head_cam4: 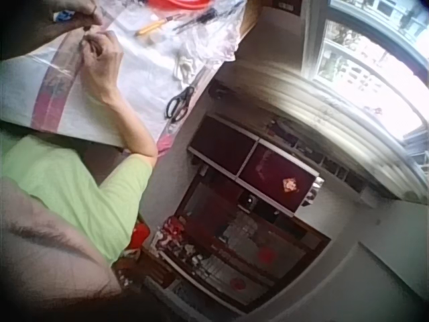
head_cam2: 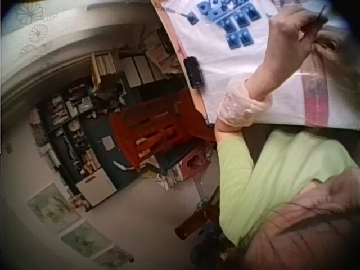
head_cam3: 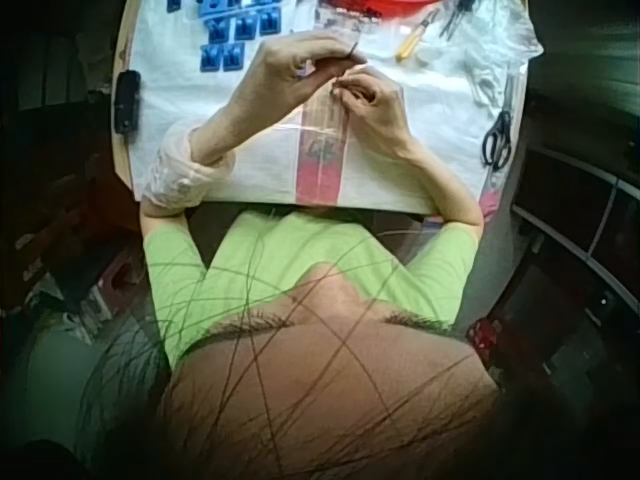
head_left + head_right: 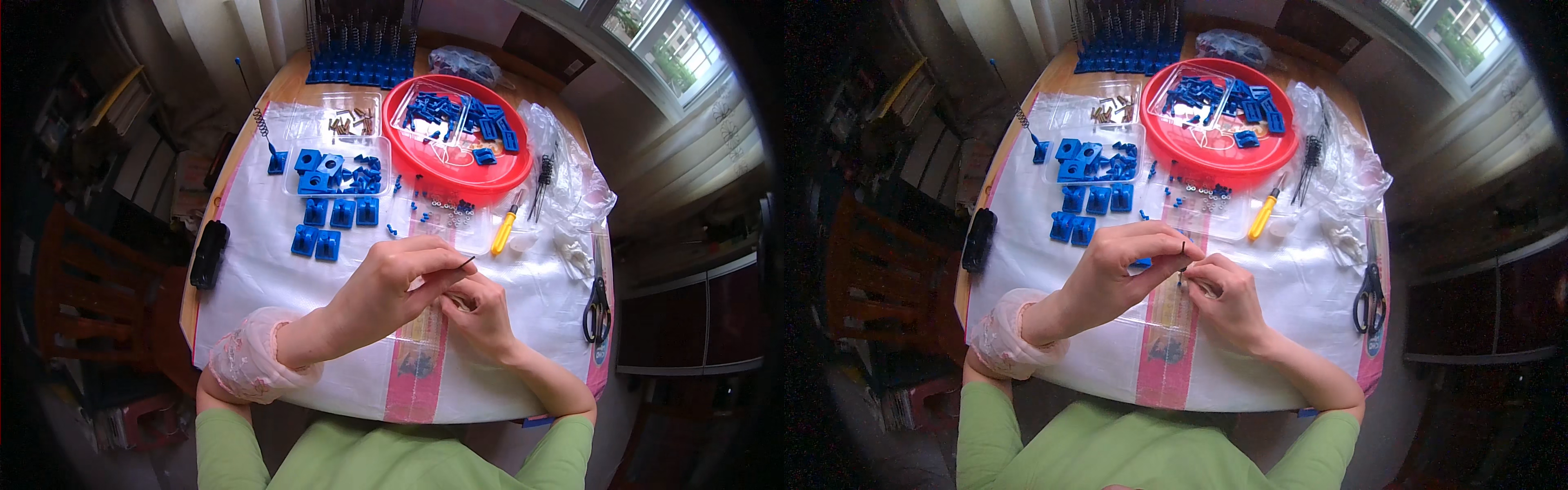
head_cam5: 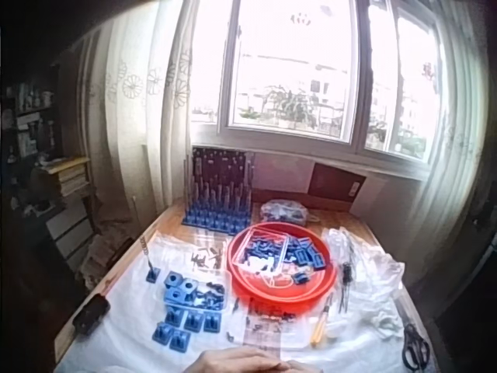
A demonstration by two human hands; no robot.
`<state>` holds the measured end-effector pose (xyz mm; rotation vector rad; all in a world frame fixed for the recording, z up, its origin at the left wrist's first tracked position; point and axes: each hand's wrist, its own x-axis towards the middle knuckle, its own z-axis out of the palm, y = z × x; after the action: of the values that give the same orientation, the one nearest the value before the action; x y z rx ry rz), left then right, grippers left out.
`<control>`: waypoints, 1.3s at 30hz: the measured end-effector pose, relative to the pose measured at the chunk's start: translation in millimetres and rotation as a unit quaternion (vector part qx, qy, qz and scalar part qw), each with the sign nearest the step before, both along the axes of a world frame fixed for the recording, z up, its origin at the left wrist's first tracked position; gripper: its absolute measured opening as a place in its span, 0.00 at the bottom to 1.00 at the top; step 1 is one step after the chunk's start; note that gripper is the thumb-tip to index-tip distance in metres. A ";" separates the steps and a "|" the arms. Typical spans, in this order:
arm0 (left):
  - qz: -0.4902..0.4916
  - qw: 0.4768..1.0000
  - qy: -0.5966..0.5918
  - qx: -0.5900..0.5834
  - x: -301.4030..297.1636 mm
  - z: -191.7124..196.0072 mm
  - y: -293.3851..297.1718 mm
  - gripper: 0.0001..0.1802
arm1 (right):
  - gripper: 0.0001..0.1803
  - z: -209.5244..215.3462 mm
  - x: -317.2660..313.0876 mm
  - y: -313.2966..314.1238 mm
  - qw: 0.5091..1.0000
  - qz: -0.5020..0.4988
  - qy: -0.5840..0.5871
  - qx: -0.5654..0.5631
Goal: Assembling small plastic and metal components using a screwdriver and various parts on a table.
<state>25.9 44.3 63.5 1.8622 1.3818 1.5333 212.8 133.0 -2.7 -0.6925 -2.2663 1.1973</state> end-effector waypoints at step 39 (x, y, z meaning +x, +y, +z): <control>0.002 1.000 -0.002 -0.016 0.9 1.9 -2.1 0.11 | 0.17 6.2 4.9 0.2 1.000 -0.024 -0.006 0.010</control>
<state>26.8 42.2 65.4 1.8381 1.4016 1.5064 217.7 133.2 3.5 -0.7455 -2.2558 1.1481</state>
